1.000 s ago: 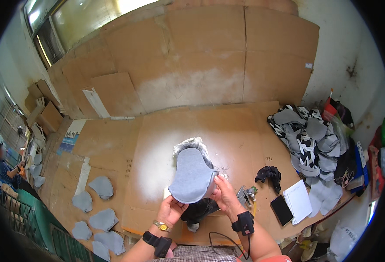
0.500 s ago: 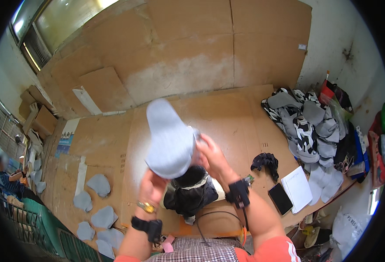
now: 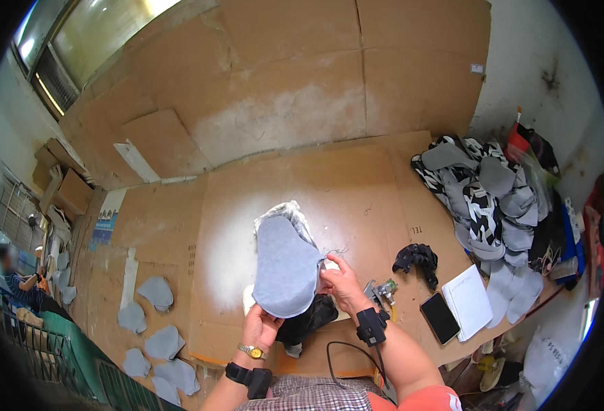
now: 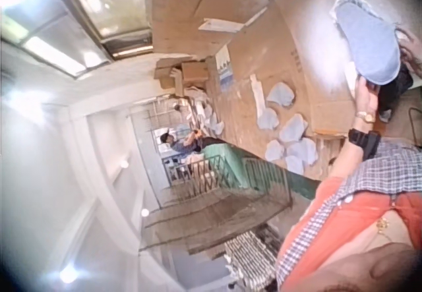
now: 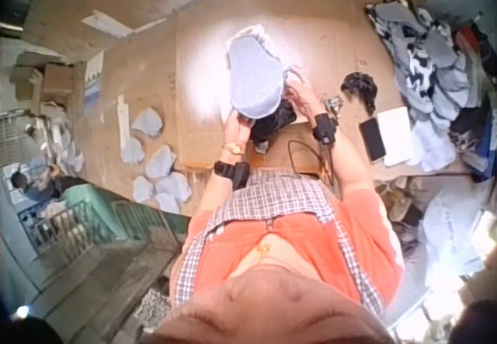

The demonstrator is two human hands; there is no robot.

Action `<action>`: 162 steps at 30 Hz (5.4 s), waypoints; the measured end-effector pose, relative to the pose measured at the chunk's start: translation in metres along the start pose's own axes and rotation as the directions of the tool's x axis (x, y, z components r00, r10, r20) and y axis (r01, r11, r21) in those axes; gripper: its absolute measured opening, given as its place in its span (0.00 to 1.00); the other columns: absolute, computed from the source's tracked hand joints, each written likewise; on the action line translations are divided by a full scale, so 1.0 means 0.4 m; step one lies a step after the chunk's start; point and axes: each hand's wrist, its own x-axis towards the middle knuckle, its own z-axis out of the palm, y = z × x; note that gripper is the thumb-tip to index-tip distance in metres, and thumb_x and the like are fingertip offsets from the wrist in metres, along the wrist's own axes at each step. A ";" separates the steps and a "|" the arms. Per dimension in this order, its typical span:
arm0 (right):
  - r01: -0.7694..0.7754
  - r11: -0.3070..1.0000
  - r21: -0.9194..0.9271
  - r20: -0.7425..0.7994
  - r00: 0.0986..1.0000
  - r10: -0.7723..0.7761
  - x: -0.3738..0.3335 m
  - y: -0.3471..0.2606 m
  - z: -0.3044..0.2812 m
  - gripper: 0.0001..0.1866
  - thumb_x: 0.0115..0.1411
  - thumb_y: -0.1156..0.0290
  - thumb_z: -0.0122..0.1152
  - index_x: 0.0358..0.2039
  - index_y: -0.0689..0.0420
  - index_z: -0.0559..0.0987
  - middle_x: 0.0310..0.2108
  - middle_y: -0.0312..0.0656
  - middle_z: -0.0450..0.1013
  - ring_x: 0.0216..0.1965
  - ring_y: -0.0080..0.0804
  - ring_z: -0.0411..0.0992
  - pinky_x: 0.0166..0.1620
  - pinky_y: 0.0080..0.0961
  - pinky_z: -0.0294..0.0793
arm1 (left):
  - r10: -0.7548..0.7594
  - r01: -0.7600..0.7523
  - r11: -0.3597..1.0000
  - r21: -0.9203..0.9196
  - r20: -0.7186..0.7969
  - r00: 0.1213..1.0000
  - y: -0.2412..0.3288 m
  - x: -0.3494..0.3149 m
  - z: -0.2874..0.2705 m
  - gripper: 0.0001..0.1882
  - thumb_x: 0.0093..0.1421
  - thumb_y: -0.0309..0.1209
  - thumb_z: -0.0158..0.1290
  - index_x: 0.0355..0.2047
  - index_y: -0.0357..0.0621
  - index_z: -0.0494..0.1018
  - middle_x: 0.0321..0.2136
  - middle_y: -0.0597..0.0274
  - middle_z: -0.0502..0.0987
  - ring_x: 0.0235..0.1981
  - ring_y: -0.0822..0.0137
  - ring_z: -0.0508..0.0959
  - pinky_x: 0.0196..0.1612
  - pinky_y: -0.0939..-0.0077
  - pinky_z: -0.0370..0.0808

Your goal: Gluing and assembling components of a shoe upper using a glue gun.

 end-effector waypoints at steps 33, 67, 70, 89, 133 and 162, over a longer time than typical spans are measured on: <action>0.389 0.625 -0.677 -0.293 0.636 -0.714 -0.442 0.031 -0.463 0.25 0.51 0.74 0.61 0.52 0.59 0.69 0.37 0.35 0.70 0.35 0.24 0.68 0.40 0.22 0.70 | 0.359 -0.351 0.604 0.715 0.149 0.921 0.092 -0.034 -0.021 0.29 0.57 0.36 0.54 0.56 0.43 0.58 0.46 0.55 0.68 0.32 0.64 0.75 0.33 0.72 0.73; 0.363 0.257 -0.895 0.182 0.826 -0.533 -1.300 0.072 0.211 0.28 0.51 0.75 0.65 0.53 0.58 0.68 0.40 0.47 0.74 0.35 0.37 0.75 0.39 0.26 0.73 | 0.515 -0.544 0.583 0.603 0.242 0.822 0.233 -0.226 -0.464 0.17 0.53 0.22 0.51 0.44 0.41 0.66 0.36 0.64 0.69 0.23 0.72 0.75 0.24 0.84 0.69; 0.380 0.177 -0.908 0.208 0.776 -0.596 -1.292 0.011 0.192 0.28 0.51 0.76 0.65 0.53 0.58 0.69 0.37 0.46 0.74 0.33 0.33 0.74 0.37 0.25 0.73 | 0.505 -0.529 0.598 0.602 0.230 0.832 0.216 -0.198 -0.455 0.15 0.53 0.21 0.50 0.43 0.40 0.67 0.34 0.64 0.70 0.23 0.72 0.74 0.25 0.83 0.71; 0.231 -0.042 -0.972 0.235 0.953 -0.190 -1.068 -0.389 0.524 0.27 0.50 0.75 0.66 0.51 0.60 0.71 0.27 0.37 0.75 0.25 0.25 0.72 0.32 0.20 0.71 | 0.130 -0.565 -0.168 0.808 0.586 0.800 0.004 -0.170 0.003 0.29 0.52 0.35 0.47 0.56 0.44 0.62 0.33 0.42 0.78 0.36 0.45 0.78 0.42 0.52 0.72; 0.373 0.259 -0.891 0.245 0.874 -0.419 -1.142 -0.225 0.553 0.25 0.50 0.77 0.64 0.50 0.66 0.70 0.31 0.39 0.75 0.29 0.22 0.73 0.33 0.19 0.72 | 0.581 -0.571 0.400 0.717 0.283 0.763 0.124 -0.278 -0.516 0.12 0.49 0.26 0.58 0.33 0.40 0.69 0.16 0.62 0.72 0.18 0.67 0.72 0.26 0.70 0.70; 0.382 0.404 -0.831 0.248 0.905 -0.346 -1.031 -0.458 0.280 0.23 0.50 0.80 0.64 0.49 0.65 0.71 0.34 0.40 0.74 0.32 0.21 0.71 0.36 0.19 0.71 | 0.316 -0.321 0.849 0.419 0.085 0.945 -0.097 -0.073 -0.025 0.05 0.55 0.27 0.57 0.27 0.39 0.73 0.22 0.66 0.75 0.21 0.76 0.73 0.26 0.82 0.72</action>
